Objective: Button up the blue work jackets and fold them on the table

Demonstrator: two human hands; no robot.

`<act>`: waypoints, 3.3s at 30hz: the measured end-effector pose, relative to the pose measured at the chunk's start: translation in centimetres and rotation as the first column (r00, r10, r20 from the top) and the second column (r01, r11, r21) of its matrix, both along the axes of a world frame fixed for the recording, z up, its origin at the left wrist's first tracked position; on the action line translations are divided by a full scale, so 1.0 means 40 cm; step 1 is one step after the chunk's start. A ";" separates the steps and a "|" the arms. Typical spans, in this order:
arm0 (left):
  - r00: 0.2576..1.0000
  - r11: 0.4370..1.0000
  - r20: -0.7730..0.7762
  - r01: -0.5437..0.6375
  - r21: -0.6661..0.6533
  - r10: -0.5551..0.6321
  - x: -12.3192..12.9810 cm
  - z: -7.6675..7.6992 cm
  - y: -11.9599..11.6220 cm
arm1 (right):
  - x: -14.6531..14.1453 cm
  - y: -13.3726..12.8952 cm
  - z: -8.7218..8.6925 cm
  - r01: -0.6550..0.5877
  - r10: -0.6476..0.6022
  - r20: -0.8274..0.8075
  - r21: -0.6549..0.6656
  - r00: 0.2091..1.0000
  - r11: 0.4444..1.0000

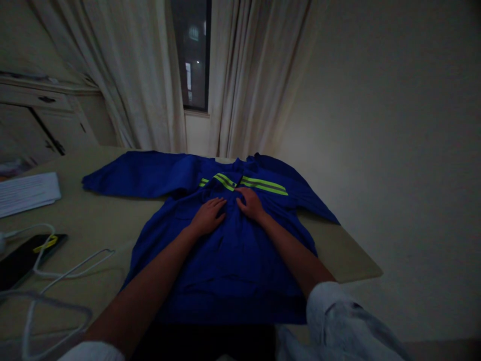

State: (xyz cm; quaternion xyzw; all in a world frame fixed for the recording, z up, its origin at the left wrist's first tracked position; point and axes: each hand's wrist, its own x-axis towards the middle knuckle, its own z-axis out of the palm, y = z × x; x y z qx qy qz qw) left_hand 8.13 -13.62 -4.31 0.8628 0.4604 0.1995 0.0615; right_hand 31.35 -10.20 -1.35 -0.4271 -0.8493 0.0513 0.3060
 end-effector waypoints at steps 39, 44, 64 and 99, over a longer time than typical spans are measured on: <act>0.994 0.990 0.004 0.112 0.088 -0.113 -0.010 0.100 -0.098 | -0.097 -0.218 0.061 0.287 -0.175 0.419 -0.222 0.891 0.932; 0.993 0.990 0.024 0.114 0.088 -0.116 0.009 0.096 -0.102 | -0.090 -0.241 0.048 0.293 -0.268 0.358 -0.017 0.895 0.956; 0.997 0.999 -0.074 0.034 -0.024 -0.036 -0.002 0.086 -0.083 | -0.127 -0.250 0.025 0.305 -0.332 0.402 0.132 0.853 0.943; 0.993 0.995 -0.060 0.102 -0.010 -0.102 0.000 0.081 -0.091 | -0.092 -0.204 0.009 0.222 -0.257 -0.073 -0.316 0.964 0.923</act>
